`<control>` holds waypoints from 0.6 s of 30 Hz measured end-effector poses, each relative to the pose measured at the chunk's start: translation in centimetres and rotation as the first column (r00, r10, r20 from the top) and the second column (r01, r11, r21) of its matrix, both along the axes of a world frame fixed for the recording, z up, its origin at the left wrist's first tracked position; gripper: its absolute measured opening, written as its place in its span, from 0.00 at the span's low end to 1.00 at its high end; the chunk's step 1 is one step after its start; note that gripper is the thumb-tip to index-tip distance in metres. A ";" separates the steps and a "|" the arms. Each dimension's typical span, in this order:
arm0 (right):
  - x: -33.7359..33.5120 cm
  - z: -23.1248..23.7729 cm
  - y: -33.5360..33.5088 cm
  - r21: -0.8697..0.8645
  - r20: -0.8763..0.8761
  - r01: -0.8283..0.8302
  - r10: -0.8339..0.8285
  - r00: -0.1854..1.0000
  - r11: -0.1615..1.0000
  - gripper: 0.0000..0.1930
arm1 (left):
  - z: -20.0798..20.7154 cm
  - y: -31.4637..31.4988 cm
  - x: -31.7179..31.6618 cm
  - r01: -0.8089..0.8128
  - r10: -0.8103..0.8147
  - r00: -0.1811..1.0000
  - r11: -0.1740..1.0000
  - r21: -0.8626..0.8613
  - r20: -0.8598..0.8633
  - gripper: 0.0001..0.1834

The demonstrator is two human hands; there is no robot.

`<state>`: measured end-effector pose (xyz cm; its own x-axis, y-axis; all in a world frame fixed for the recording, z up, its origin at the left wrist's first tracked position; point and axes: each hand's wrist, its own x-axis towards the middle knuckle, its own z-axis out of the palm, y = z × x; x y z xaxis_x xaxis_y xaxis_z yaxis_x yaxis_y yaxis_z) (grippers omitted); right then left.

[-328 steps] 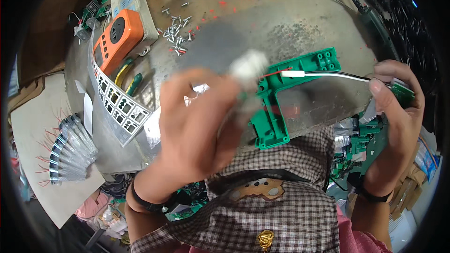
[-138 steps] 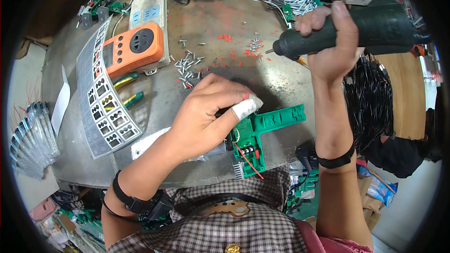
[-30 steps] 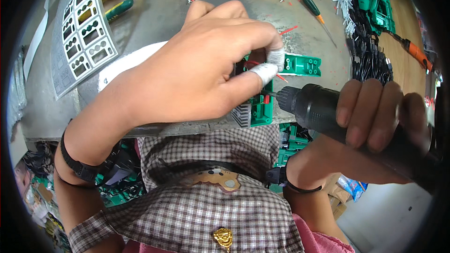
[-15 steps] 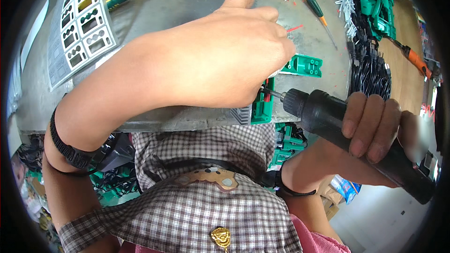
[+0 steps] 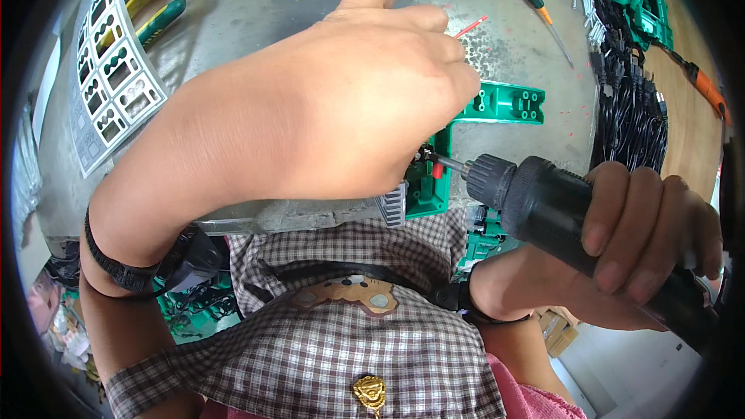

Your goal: Assembling the internal wiring and casing for a handheld electronic device using an electric screwdriver.

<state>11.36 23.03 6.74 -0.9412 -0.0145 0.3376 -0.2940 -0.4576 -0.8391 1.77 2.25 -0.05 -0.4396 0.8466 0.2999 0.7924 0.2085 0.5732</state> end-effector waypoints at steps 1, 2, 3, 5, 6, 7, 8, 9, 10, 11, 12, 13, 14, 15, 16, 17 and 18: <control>0.0 0.0 0.0 -0.005 0.000 0.008 -0.008 1.000 1.000 0.17 | 0.0 0.0 0.0 0.007 -0.007 1.000 1.000 0.004 -0.009 0.18; -0.1 0.0 0.0 -0.003 0.001 0.009 -0.009 1.000 1.000 0.17 | -0.2 -0.1 -0.3 0.008 -0.008 1.000 1.000 0.006 -0.008 0.18; -0.1 0.1 0.0 0.003 -0.001 0.008 -0.008 1.000 1.000 0.18 | -0.4 -0.4 -0.5 0.039 -0.039 0.999 0.999 -0.022 0.003 0.18; -0.3 0.2 -0.1 0.006 -0.007 -0.002 0.002 1.000 1.000 0.18 | -0.3 -0.8 -0.7 0.061 -0.060 0.998 0.997 -0.052 0.012 0.18; -0.3 0.2 -0.1 -0.002 0.000 -0.014 0.014 1.000 1.000 0.18 | -0.4 -0.7 -0.8 0.081 -0.078 0.996 0.994 -0.078 0.045 0.18; -0.3 0.2 -0.1 -0.010 0.006 -0.028 0.028 1.000 1.000 0.19 | -0.4 -0.6 -0.8 0.102 -0.094 0.993 0.989 -0.104 0.078 0.18; -0.4 0.3 -0.1 -0.004 0.007 -0.030 0.030 1.000 1.000 0.19 | -0.4 -0.5 -0.9 0.099 -0.091 0.993 0.990 -0.098 0.079 0.18; -0.4 0.4 -0.2 0.000 0.013 -0.025 0.024 1.000 1.000 0.18 | -0.3 -0.4 -0.9 0.102 -0.095 0.993 0.987 -0.126 0.062 0.16; -0.4 0.5 -0.2 0.004 0.018 -0.019 0.019 1.000 1.000 0.18 | -0.3 -0.4 -0.9 0.105 -0.099 0.994 0.983 -0.153 0.046 0.15; -0.6 0.6 -0.3 0.008 0.017 -0.025 0.025 1.000 1.000 0.18 | -0.3 -0.3 -0.9 0.099 -0.093 0.995 0.984 -0.150 0.045 0.15; -0.8 0.8 -0.4 0.049 0.024 -0.019 0.018 1.000 0.999 0.18 | -0.4 -0.2 -0.9 0.114 -0.107 0.993 0.984 -0.140 0.058 0.15; -0.9 0.9 -0.5 0.090 0.031 -0.014 0.011 0.999 0.996 0.17 | -0.5 -0.1 -0.9 0.128 -0.120 0.990 0.983 -0.129 0.070 0.14; -1.0 1.0 -0.3 0.095 0.030 -0.019 0.016 0.999 0.995 0.17 | -0.7 -0.1 -0.8 0.123 -0.116 0.991 0.985 -0.124 0.068 0.14; -1.2 1.3 -0.1 0.125 0.038 -0.057 0.053 0.998 0.991 0.17 | -0.8 -0.1 -0.7 0.117 -0.112 0.992 0.989 -0.091 0.055 0.14; -1.3 1.4 -0.1 0.154 0.047 -0.095 0.089 0.995 0.984 0.17 | -0.9 -0.1 -0.6 0.110 -0.108 0.993 0.992 -0.058 0.042 0.14; -1.5 1.4 -0.3 0.156 0.045 -0.101 0.095 0.994 0.983 0.17 | -0.9 -0.2 -0.6 0.103 -0.101 0.994 0.993 -0.056 0.041 0.14; -1.7 1.5 -0.5 0.167 0.049 -0.120 0.113 0.992 0.979 0.18 | -0.7 -0.2 -0.7 0.115 -0.112 0.993 0.991 -0.070 0.037 0.14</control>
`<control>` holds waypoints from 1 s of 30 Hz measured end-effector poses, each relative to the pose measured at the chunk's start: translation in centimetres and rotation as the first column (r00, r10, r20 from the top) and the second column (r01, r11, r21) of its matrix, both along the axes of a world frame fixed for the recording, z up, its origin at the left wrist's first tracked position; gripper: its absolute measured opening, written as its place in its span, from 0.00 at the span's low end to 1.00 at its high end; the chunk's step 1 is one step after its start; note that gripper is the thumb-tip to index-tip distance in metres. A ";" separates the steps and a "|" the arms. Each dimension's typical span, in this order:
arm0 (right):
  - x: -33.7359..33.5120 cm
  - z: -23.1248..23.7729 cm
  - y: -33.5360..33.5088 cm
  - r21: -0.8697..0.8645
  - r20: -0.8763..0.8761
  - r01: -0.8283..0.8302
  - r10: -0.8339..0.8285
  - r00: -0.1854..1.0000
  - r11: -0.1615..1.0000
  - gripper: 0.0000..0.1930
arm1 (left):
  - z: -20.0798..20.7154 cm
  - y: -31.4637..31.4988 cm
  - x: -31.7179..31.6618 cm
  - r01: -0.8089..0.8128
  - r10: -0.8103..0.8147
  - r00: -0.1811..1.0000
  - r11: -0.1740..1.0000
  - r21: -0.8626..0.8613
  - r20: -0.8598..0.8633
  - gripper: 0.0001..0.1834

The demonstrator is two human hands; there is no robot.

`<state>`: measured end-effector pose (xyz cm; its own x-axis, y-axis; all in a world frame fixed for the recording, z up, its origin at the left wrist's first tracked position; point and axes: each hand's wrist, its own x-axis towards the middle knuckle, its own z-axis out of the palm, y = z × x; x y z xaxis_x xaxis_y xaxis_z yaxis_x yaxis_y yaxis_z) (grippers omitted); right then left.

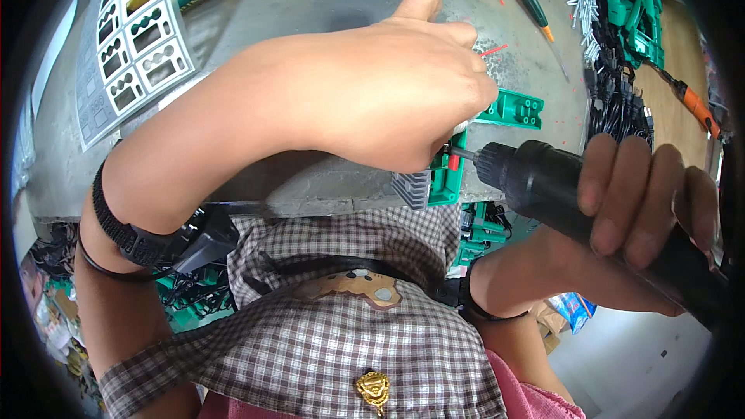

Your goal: Assembling the internal wiring and casing for a handheld electronic device using an electric screwdriver.

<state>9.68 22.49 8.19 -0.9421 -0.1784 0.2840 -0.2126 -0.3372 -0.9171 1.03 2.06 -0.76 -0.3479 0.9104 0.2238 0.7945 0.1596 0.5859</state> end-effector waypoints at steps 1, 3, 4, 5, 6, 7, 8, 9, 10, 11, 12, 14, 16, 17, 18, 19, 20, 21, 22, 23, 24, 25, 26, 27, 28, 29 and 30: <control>-0.2 -0.1 -0.3 0.011 0.003 -0.018 0.018 1.000 1.000 0.19 | 0.1 0.0 -0.1 0.012 -0.012 1.000 1.000 -0.013 -0.005 0.14; -0.6 -0.3 -0.8 0.035 0.008 -0.054 0.054 0.999 0.998 0.22 | 0.1 0.0 -0.1 0.013 -0.013 1.000 1.000 -0.013 -0.002 0.14; -0.7 -0.4 -1.1 0.046 0.012 -0.073 0.072 0.997 0.996 0.23 | 0.0 0.0 0.0 0.015 -0.015 1.000 1.000 -0.019 0.006 0.13; -0.6 -0.5 -1.4 0.057 0.015 -0.091 0.090 0.996 0.994 0.24 | 0.0 0.1 0.0 0.013 -0.013 1.000 1.000 -0.015 0.001 0.13; -0.5 -0.5 -1.8 0.026 0.021 -0.040 0.040 0.999 0.999 0.27 | 0.0 0.1 -0.1 0.013 -0.013 1.000 1.000 -0.013 0.007 0.13; -0.5 -0.6 -1.8 0.028 0.014 -0.042 0.041 0.999 0.999 0.27 | 0.0 0.1 -0.1 0.014 -0.014 1.000 1.000 -0.013 0.014 0.13; -0.8 -0.8 -1.7 0.039 -0.034 -0.076 0.077 0.996 0.996 0.29 | 0.0 0.1 -0.1 0.013 -0.013 1.000 1.000 -0.011 0.007 0.13; -0.9 -0.9 -1.6 0.053 -0.084 -0.105 0.110 0.990 0.993 0.32 | 0.1 0.1 -0.1 0.016 -0.016 1.000 1.000 -0.018 -0.002 0.13; -0.7 -0.8 -1.6 0.055 -0.095 -0.101 0.106 0.990 0.993 0.32 | 0.2 0.2 -0.1 0.020 -0.021 1.000 0.999 -0.025 -0.012 0.13; -0.5 -0.6 -1.6 0.046 -0.112 -0.088 0.093 0.989 0.995 0.35 | 0.3 0.3 -0.1 0.025 -0.025 0.999 0.999 -0.025 -0.022 0.13; -0.5 -0.9 -1.7 0.031 -0.126 -0.079 0.083 0.989 0.996 0.39 | 0.2 0.2 -0.1 0.020 -0.021 0.999 0.999 -0.029 -0.028 0.14; -0.3 -1.8 -2.0 -0.034 -0.164 -0.033 0.027 0.986 0.999 0.42 | -0.3 -0.1 -0.1 0.017 -0.018 0.999 0.999 -0.042 -0.040 0.14; -0.1 -1.7 -2.6 -0.203 -0.142 0.069 -0.099 0.985 0.977 0.45 | -0.7 -0.3 -0.3 -0.015 0.016 1.000 0.997 0.071 -0.017 0.16; 0.1 -0.9 -3.0 -0.211 -0.152 0.069 -0.102 0.983 0.975 0.45 | -1.0 -0.3 -0.4 -0.012 0.014 1.000 0.998 0.063 -0.028 0.16; 0.5 0.0 -3.3 -0.225 -0.099 0.218 -0.245 0.964 0.950 0.45 | -0.9 0.1 -0.4 -0.200 0.208 0.978 0.944 0.263 -0.003 0.17; 0.8 0.4 -3.3 -0.231 -0.042 0.363 -0.382 0.923 0.903 0.44 | -0.8 0.6 -0.4 -0.371 0.384 0.921 0.816 0.443 0.064 0.19; 0.7 0.1 -2.6 -0.261 -0.119 0.207 -0.244 0.962 0.943 0.39 | -0.9 1.1 -0.4 -0.486 0.497 0.863 0.774 0.406 0.085 0.19; 0.5 0.1 -2.0 -0.267 -0.119 0.204 -0.242 0.963 0.942 0.39 | -0.9 1.0 -0.3 -0.487 0.500 0.862 0.776 0.402 0.080 0.19; 0.2 0.1 -1.5 -0.175 -0.166 0.064 -0.094 0.982 0.983 0.36 | -1.3 0.9 -0.2 -0.434 0.450 0.892 0.828 0.354 0.042 0.17; 0.1 0.0 -1.2 -0.074 -0.197 -0.077 0.061 0.979 0.994 0.32 | -1.8 0.8 -0.1 -0.380 0.396 0.918 0.874 0.303 0.009 0.15; 0.6 0.1 -1.6 -0.028 -0.131 0.043 -0.046 0.990 0.999 0.27 | -1.8 0.9 -0.2 -0.320 0.336 0.942 0.913 0.252 -0.021 0.14; 0.4 0.0 -1.6 -0.028 -0.129 0.042 -0.046 0.991 0.999 0.27 | -1.9 0.9 -0.3 -0.321 0.337 0.941 0.913 0.251 -0.019 0.14; 0.2 -0.3 -1.6 -0.032 -0.132 -0.018 0.013 0.991 0.999 0.28 | -2.1 1.0 -0.4 -0.357 0.331 0.933 0.894 0.269 0.138 0.14; 0.1 -0.5 -1.6 -0.035 -0.132 -0.075 0.070 0.989 0.997 0.28 | -1.7 1.2 -0.5 -0.394 0.312 0.903 0.875 0.281 0.295 0.14; 0.0 -0.6 -1.6 -0.033 -0.126 -0.074 0.069 0.990 0.997 0.28 | -0.4 0.9 -0.5 -0.408 0.301 0.825 0.903 0.136 0.479 0.14; -0.1 -0.7 -1.6 -0.022 -0.121 -0.072 0.068 0.990 0.997 0.28 | -0.8 1.0 -0.4 -0.408 0.298 0.823 0.903 0.137 0.484 0.14; -0.3 -0.9 -1.7 -0.015 -0.118 -0.079 0.077 0.990 0.997 0.28 | -1.0 0.9 -0.2 -0.420 0.321 0.854 0.889 0.181 0.408 0.14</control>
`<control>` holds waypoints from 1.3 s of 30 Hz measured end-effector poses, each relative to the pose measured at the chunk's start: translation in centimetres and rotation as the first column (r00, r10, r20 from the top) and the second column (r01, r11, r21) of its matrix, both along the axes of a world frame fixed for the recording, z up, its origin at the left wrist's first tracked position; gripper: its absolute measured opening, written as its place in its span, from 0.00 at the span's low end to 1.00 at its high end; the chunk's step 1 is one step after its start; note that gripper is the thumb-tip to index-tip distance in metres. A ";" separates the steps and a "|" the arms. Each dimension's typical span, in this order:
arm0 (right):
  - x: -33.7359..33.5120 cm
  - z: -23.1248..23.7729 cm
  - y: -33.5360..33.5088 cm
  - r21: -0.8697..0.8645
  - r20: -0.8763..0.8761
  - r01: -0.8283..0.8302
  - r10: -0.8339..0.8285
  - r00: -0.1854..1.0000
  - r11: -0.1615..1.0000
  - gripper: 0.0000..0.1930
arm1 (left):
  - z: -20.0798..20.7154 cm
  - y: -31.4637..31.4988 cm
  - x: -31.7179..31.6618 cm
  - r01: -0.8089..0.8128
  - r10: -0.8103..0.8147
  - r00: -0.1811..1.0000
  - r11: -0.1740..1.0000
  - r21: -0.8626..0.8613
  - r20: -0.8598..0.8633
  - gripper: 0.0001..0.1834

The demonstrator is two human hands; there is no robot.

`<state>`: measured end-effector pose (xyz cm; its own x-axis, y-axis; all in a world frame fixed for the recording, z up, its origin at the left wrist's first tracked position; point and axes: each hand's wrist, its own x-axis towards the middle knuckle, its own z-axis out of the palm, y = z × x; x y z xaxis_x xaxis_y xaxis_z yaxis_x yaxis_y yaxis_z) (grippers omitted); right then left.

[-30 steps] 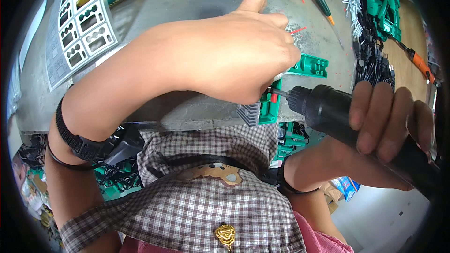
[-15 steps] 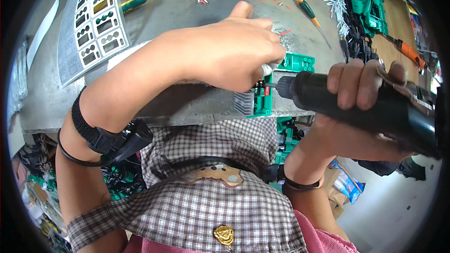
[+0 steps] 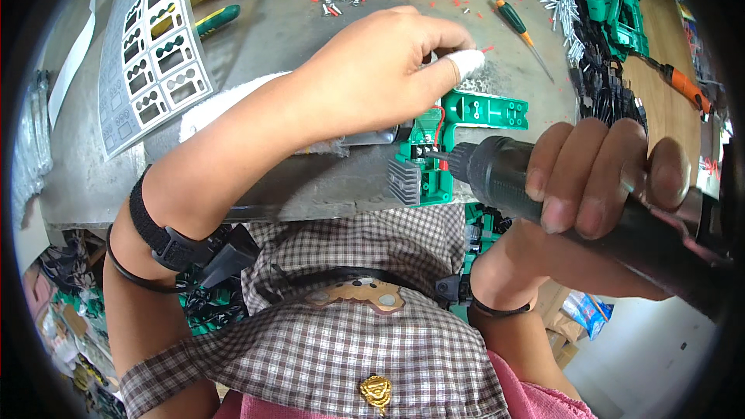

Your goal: Assembling the internal wiring and casing for a handheld electronic device using an electric screwdriver.

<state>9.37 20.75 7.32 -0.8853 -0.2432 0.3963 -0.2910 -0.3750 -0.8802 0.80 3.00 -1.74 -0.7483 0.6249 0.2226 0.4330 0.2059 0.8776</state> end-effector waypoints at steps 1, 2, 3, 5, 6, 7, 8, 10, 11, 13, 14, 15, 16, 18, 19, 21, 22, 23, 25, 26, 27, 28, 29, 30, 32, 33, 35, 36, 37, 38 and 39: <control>-0.2 -0.1 -0.2 0.007 0.001 -0.008 0.008 1.000 1.000 0.28 | -0.1 -0.1 0.1 -0.030 0.031 0.995 1.000 0.007 -0.093 0.15; -0.4 -0.2 -0.4 0.015 0.002 -0.017 0.017 1.000 1.000 0.28 | -0.1 -0.3 0.2 -0.007 0.007 1.000 1.000 0.008 0.012 0.15; -0.4 -0.2 -0.4 0.028 0.003 -0.018 0.018 1.000 0.999 0.28 | 0.0 -0.2 0.2 -0.009 0.009 1.000 1.000 0.012 0.014 0.15; -0.5 -0.2 -0.7 0.053 0.003 -0.024 0.024 1.000 0.998 0.28 | 0.1 -0.1 0.2 0.003 -0.045 0.966 0.986 0.165 0.253 0.15; -0.5 -0.2 -0.8 0.063 -0.002 -0.028 0.028 1.000 0.998 0.28 | 0.1 0.0 0.2 -0.001 -0.041 0.968 0.986 0.167 0.249 0.15; -0.6 -0.1 -1.0 0.073 -0.008 -0.033 0.033 0.999 0.997 0.28 | 0.1 0.0 0.0 0.003 -0.069 0.949 0.978 0.209 0.309 0.15; -0.6 -0.1 -1.1 0.083 -0.014 -0.037 0.038 0.999 0.996 0.28 | 0.1 -0.1 -0.1 0.006 -0.099 0.926 0.968 0.250 0.365 0.15; -0.6 -0.3 -0.9 0.066 -0.021 -0.029 0.031 0.999 0.997 0.32 | 0.3 -0.2 -0.4 0.013 -0.106 0.924 0.969 0.248 0.367 0.15; -0.3 -0.1 -0.9 0.068 -0.025 -0.031 0.033 0.999 0.997 0.32 | 0.4 -0.3 -0.5 0.021 -0.113 0.921 0.970 0.242 0.374 0.15; 0.2 0.3 -1.1 0.018 -0.044 0.019 -0.018 0.999 1.000 0.33 | 0.2 -0.1 -0.5 0.015 -0.107 0.920 0.971 0.240 0.377 0.15; 0.1 0.2 -1.1 -0.006 -0.081 -0.019 0.019 0.997 1.000 0.34 | 0.1 -0.1 -0.5 0.012 -0.104 0.919 0.972 0.236 0.381 0.15; 0.1 0.2 -1.3 -0.008 -0.079 -0.018 0.017 0.997 1.000 0.34 | 0.1 -0.1 -0.5 0.013 -0.105 0.918 0.972 0.235 0.383 0.15; 0.1 0.0 -1.5 -0.003 -0.075 -0.018 0.018 0.997 1.000 0.34 | 0.1 -0.1 -0.4 0.010 -0.094 0.925 0.975 0.222 0.368 0.15; 0.1 0.1 -1.4 0.062 -0.015 -0.043 0.044 0.999 0.997 0.32 | 0.0 0.1 -0.4 0.007 -0.082 0.933 0.978 0.209 0.351 0.15; 0.1 0.1 -1.4 0.062 -0.016 -0.043 0.044 0.999 0.997 0.32 | -0.2 0.3 -0.3 0.011 -0.100 0.925 0.971 0.237 0.367 0.15; -0.2 0.0 -1.6 0.047 -0.010 -0.043 0.044 0.999 0.998 0.32 | -0.1 0.3 -0.2 0.016 -0.120 0.916 0.964 0.264 0.382 0.15; -0.4 -0.1 -1.7 0.040 -0.006 -0.043 0.043 0.999 0.998 0.32 | 0.2 0.2 -0.1 0.011 -0.102 0.920 0.972 0.234 0.377 0.15; -0.5 -0.3 -1.9 0.033 -0.003 -0.041 0.042 0.999 0.999 0.32 | 0.4 0.0 -0.1 0.007 -0.084 0.925 0.979 0.204 0.371 0.15; -1.0 -0.7 -2.4 0.018 -0.005 -0.041 0.041 0.999 0.999 0.33 | -0.1 -0.3 -0.2 -0.002 -0.079 0.924 0.978 0.210 0.373 0.15; -1.1 -0.9 -2.7 0.011 -0.007 -0.041 0.041 0.999 0.999 0.33 | -0.2 -0.5 -0.2 -0.011 -0.073 0.922 0.976 0.217 0.379 0.15; -1.1 -1.1 -2.6 0.014 -0.013 -0.037 0.037 0.999 0.999 0.33 | 0.0 -0.6 -0.2 -0.006 -0.079 0.924 0.975 0.220 0.374 0.15; -1.0 -1.3 -2.4 -0.040 -0.011 0.006 -0.007 1.000 0.999 0.33 | 0.4 -0.6 -0.2 -0.013 -0.070 0.910 0.980 0.196 0.408 0.14; -1.1 -1.3 -2.3 -0.095 -0.009 0.050 -0.051 0.999 0.994 0.34 | 0.8 -0.7 -0.3 -0.018 -0.061 0.896 0.985 0.172 0.439 0.14; -1.2 -1.0 -1.6 -0.078 -0.038 0.018 -0.021 0.999 0.997 0.36 | 0.9 -0.4 -0.3 -0.003 -0.075 0.899 0.984 0.176 0.432 0.14; -1.0 -0.2 -0.5 -0.091 -0.061 0.002 -0.007 0.998 0.996 0.37 | 1.5 0.5 -0.6 -0.006 -0.043 0.947 0.989 0.149 0.319 0.14; -1.1 0.0 0.4 -0.108 -0.084 -0.021 0.011 0.996 0.994 0.39 | 1.4 0.8 -0.6 0.030 -0.076 0.952 0.987 0.157 0.295 0.14; -1.2 0.9 2.7 -0.168 0.016 -0.097 0.101 0.995 0.981 0.42 | 0.1 0.3 -0.7 -0.033 -0.026 0.956 0.980 0.194 0.294 0.14; -0.6 0.7 4.5 -0.185 0.028 -0.036 0.042 0.999 0.982 0.43 | -0.3 0.5 -0.7 -0.041 -0.036 0.938 0.976 0.215 0.345 0.14; 0.2 0.5 6.2 -0.207 0.031 0.024 -0.018 0.999 0.978 0.43 | -0.1 0.2 -0.5 -0.044 -0.050 0.920 0.973 0.228 0.389 0.15; 0.7 0.9 7.1 -0.172 0.216 0.190 -0.152 0.965 0.967 0.43 | 0.1 -0.4 -0.3 -0.058 -0.018 0.911 0.984 0.170 0.412 0.14; 1.0 0.9 8.1 -0.119 0.393 0.348 -0.278 0.877 0.930 0.43 | 0.0 -0.8 -0.2 -0.075 0.020 0.900 0.991 0.110 0.435 0.14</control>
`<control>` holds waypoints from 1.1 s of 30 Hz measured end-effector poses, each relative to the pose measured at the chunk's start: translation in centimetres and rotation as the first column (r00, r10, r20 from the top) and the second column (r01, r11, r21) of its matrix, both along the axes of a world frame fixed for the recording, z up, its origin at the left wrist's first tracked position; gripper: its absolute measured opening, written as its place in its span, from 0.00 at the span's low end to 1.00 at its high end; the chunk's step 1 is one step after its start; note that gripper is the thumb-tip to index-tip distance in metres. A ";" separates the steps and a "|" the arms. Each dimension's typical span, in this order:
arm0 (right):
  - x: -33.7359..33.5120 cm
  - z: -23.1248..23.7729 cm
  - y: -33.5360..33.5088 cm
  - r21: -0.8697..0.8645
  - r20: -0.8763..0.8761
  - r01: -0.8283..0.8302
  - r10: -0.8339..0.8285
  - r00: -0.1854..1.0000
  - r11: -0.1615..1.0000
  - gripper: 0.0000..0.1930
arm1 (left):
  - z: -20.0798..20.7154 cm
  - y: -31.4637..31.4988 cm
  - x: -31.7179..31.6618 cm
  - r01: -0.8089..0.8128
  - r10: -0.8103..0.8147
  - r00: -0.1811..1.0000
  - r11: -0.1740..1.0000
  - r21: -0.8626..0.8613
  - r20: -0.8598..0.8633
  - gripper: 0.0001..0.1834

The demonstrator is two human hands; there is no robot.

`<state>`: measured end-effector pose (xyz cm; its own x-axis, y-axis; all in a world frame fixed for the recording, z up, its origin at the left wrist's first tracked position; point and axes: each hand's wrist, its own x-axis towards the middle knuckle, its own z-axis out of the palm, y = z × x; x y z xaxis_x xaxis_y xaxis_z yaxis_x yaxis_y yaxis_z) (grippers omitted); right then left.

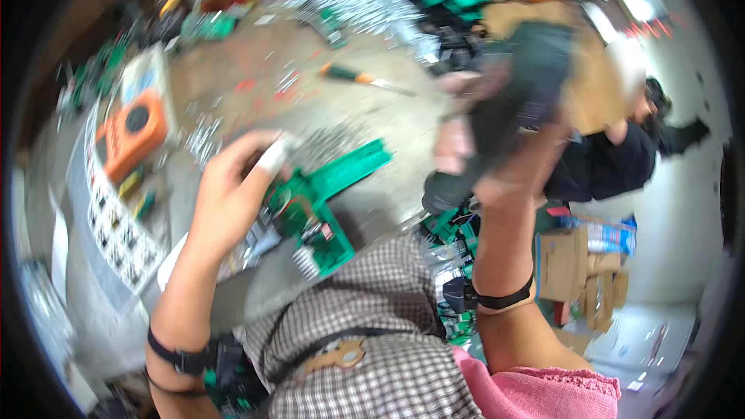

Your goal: Assembling the internal wiring and casing for a handheld electronic device using an electric screwdriver.

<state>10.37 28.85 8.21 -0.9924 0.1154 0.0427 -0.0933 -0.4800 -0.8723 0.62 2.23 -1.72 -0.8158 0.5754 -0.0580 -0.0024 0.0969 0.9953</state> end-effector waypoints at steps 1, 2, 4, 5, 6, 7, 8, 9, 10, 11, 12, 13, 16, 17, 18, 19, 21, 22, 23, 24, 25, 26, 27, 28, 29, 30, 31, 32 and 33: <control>0.3 -0.6 1.9 0.125 0.064 -0.011 0.003 0.998 0.992 0.40 | 0.0 0.2 0.1 0.009 -0.009 1.000 1.000 0.014 0.011 0.13; 0.5 -2.1 4.1 0.238 0.145 -0.031 -0.003 0.989 0.971 0.38 | -0.3 0.5 0.2 0.014 -0.015 0.999 1.000 0.022 0.033 0.12; 1.0 -3.3 5.3 0.834 0.298 -0.035 -0.396 0.869 0.551 0.33 | 0.8 0.2 0.1 -0.003 0.003 0.999 1.000 -0.007 0.045 0.11; 2.0 -3.6 5.7 0.958 0.157 -0.030 -0.431 0.888 0.287 0.32 | 1.0 0.5 0.1 -0.011 0.010 0.998 1.000 0.007 0.059 0.11; 2.8 -3.8 5.8 1.000 0.027 -0.028 -0.425 0.905 0.005 0.32 | 1.2 0.5 0.3 -0.027 0.028 0.998 1.000 -0.014 0.057 0.11; 2.9 -3.8 6.9 0.992 0.098 -0.121 -0.443 0.891 -0.025 0.31 | 1.0 0.6 0.4 -0.037 0.038 0.999 0.999 -0.019 0.023 0.11; 3.0 -3.2 8.2 0.972 0.198 -0.236 -0.475 0.857 -0.020 0.28 | 0.8 0.6 0.4 -0.052 0.052 0.999 0.998 -0.026 -0.009 0.11; 2.6 -2.2 9.6 0.976 0.165 -0.216 -0.544 0.822 -0.031 0.28 | 0.9 0.6 0.6 -0.052 0.051 0.999 0.998 -0.023 -0.019 0.11; 2.3 -1.6 11.2 0.979 0.137 -0.202 -0.608 0.782 -0.039 0.28 | 0.6 0.5 0.7 -0.071 0.071 0.997 0.997 -0.008 -0.024 0.11; 2.5 -2.1 13.6 0.953 -0.053 -0.142 -0.611 0.790 -0.266 0.28 | 0.7 0.7 0.7 -0.064 0.064 0.997 0.998 -0.003 -0.031 0.11; 2.8 -3.5 16.5 0.872 -0.240 -0.085 -0.571 0.785 -0.483 0.28 | 0.8 1.0 0.6 -0.057 0.057 0.998 0.998 0.003 -0.040 0.11; 2.9 -5.6 18.8 0.885 -0.147 -0.144 -0.558 0.817 -0.443 0.28 | 0.7 1.1 0.5 -0.054 0.054 0.997 0.999 -0.002 -0.048 0.11; 2.5 -7.9 22.8 0.997 0.069 -0.043 -0.592 0.803 0.058 0.24 | 0.7 1.0 0.4 -0.085 0.086 0.996 0.996 0.032 -0.033 0.11; 2.9 -7.9 23.5 0.986 -0.118 0.164 -0.617 0.778 0.019 0.24 | 1.0 1.3 0.5 -0.097 0.098 0.995 0.995 0.021 -0.018 0.11; 3.5 -7.6 23.8 0.931 -0.295 0.365 -0.638 0.712 -0.023 0.23 | 1.3 1.3 0.6 -0.107 0.107 0.994 0.994 0.010 -0.003 0.11; 4.2 -7.3 25.0 0.909 -0.357 0.407 -0.676 0.645 -0.093 0.23 | 0.9 0.5 0.0 -0.019 0.019 1.000 1.000 0.002 -0.010 0.15; 5.4 -5.8 25.5 0.881 -0.336 0.471 -0.758 0.559 -0.042 0.22 | 1.3 0.4 0.6 -0.146 0.132 0.970 0.988 -0.054 -0.206 0.20; 5.6 -3.5 23.9 0.863 -0.241 0.498 -0.792 0.562 0.091 0.22 | 1.7 0.3 1.1 -0.295 0.238 0.888 0.951 -0.090 -0.395 0.25; 5.3 -1.7 20.8 0.912 -0.161 0.383 -0.727 0.667 0.149 0.21 | 2.6 -0.4 2.0 -0.391 0.203 0.764 0.901 -0.190 -0.612 0.38; 6.0 1.0 17.1 0.949 -0.091 0.266 -0.661 0.744 0.169 0.21 | 3.5 -0.5 3.1 -0.400 0.187 0.688 0.904 -0.152 -0.701 0.39; 6.5 1.6 15.0 0.950 -0.142 0.259 -0.495 0.857 0.175 0.21 | 5.1 -0.4 4.5 -0.258 0.083 0.639 0.960 -0.111 -0.765 0.38; 7.1 2.7 12.8 0.951 -0.191 0.254 -0.315 0.930 0.174 0.21 | 6.0 0.7 6.0 -0.029 -0.019 0.755 0.998 -0.062 -0.656 0.39; 6.6 5.0 9.8 0.892 0.085 0.064 -0.305 0.949 0.447 0.20 | 6.9 2.0 6.5 0.271 -0.259 0.789 0.960 -0.063 -0.557 0.43; 5.3 7.1 6.7 0.724 0.351 -0.122 -0.210 0.913 0.679 0.20 | 8.2 3.7 7.0 0.478 -0.470 0.738 0.871 -0.117 -0.484 0.52; 2.7 7.6 3.7 0.487 0.384 -0.129 -0.079 0.920 0.864 0.17 | 6.7 5.3 9.5 0.482 -0.445 0.845 0.874 0.062 -0.297 0.60; 1.1 7.4 3.7 0.401 0.416 -0.272 0.091 0.905 0.875 0.15 | 5.8 7.1 11.4 0.488 -0.446 0.869 0.846 0.216 -0.214 0.66; -1.1 6.5 2.1 0.334 0.379 -0.236 0.100 0.920 0.913 0.15 | 5.6 8.3 12.7 0.454 -0.436 0.887 0.883 0.118 -0.154 0.68; -3.3 5.5 -0.1 0.260 0.344 -0.204 0.106 0.933 0.944 0.15 | 5.1 9.8 12.9 0.368 -0.442 0.888 0.849 0.378 0.127 0.58; -5.0 4.1 0.1 0.330 0.287 -0.202 0.105 0.952 0.922 0.15 | 6.5 9.2 12.0 0.332 -0.476 0.804 0.856 0.396 0.357 0.51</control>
<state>5.34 28.93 12.27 -0.9779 -0.0139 -0.2086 0.2087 -0.1278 -0.9696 12.60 11.39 4.79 -0.4362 0.8928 -0.1124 -0.4616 -0.1148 0.8796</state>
